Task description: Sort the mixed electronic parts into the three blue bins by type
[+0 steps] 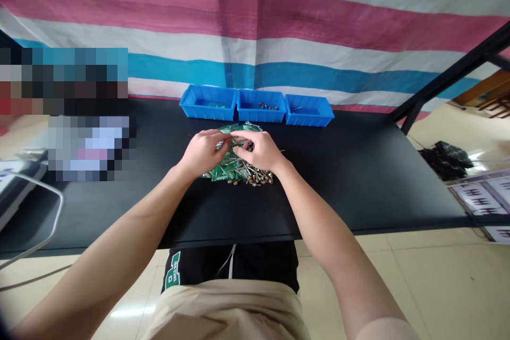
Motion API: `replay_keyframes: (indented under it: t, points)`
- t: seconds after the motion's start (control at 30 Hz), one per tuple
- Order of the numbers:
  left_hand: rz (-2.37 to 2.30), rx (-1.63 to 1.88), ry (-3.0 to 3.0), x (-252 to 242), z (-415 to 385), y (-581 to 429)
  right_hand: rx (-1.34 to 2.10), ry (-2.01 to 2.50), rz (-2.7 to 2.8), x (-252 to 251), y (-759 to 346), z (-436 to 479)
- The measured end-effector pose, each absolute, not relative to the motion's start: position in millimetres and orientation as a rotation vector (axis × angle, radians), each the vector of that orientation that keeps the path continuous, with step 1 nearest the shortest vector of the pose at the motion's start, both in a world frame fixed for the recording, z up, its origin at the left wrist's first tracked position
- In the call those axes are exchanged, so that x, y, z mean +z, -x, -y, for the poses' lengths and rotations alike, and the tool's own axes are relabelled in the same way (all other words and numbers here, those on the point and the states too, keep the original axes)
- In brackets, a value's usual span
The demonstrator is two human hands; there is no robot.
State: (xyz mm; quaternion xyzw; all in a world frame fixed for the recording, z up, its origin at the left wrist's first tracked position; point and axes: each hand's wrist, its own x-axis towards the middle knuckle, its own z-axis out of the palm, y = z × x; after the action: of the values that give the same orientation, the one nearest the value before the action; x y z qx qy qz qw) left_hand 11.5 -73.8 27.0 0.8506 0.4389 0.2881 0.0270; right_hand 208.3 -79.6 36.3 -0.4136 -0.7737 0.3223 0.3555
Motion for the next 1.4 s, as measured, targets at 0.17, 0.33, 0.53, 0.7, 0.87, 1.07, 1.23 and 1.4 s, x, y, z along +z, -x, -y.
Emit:
replay_keyframes:
  t: [0.17, 0.33, 0.53, 0.7, 0.87, 1.07, 1.23, 1.4]
  points:
    - [-1.36, 0.862, -2.608, 27.5, 73.9, -12.1, 0.831, 1.058, 1.994, 37.0, -207.9, 80.0]
    - [-1.354, 0.85, -2.629, 27.5, 73.3, -11.5, 0.84, 1.054, 1.987, 37.7, -207.5, 80.2]
    - [-1.376, 0.865, -2.623, 27.6, 73.2, -11.4, 0.84, 1.069, 1.988, 36.8, -207.7, 79.5]
    - [-1.412, 0.906, -2.61, 28.2, 73.7, -12.0, 0.841, 1.058, 1.99, 34.8, -208.9, 78.0]
    - [-1.43, 0.989, -2.575, 27.8, 73.8, -11.9, 0.789, 1.082, 2.02, 33.5, -211.5, 76.8]
    - [-1.507, 0.969, -2.498, 29.6, 74.3, -11.6, 0.375, 1.068, 2.135, 27.4, -219.1, 71.6]
    - [-1.494, 0.981, -2.479, 28.9, 73.6, -10.7, 0.09, 1.238, 2.142, 24.8, -230.2, 63.0]
    - [-1.488, 1.018, -2.484, 26.0, 72.7, -11.2, -0.116, 1.514, 2.027, 16.8, -245.2, 46.7]
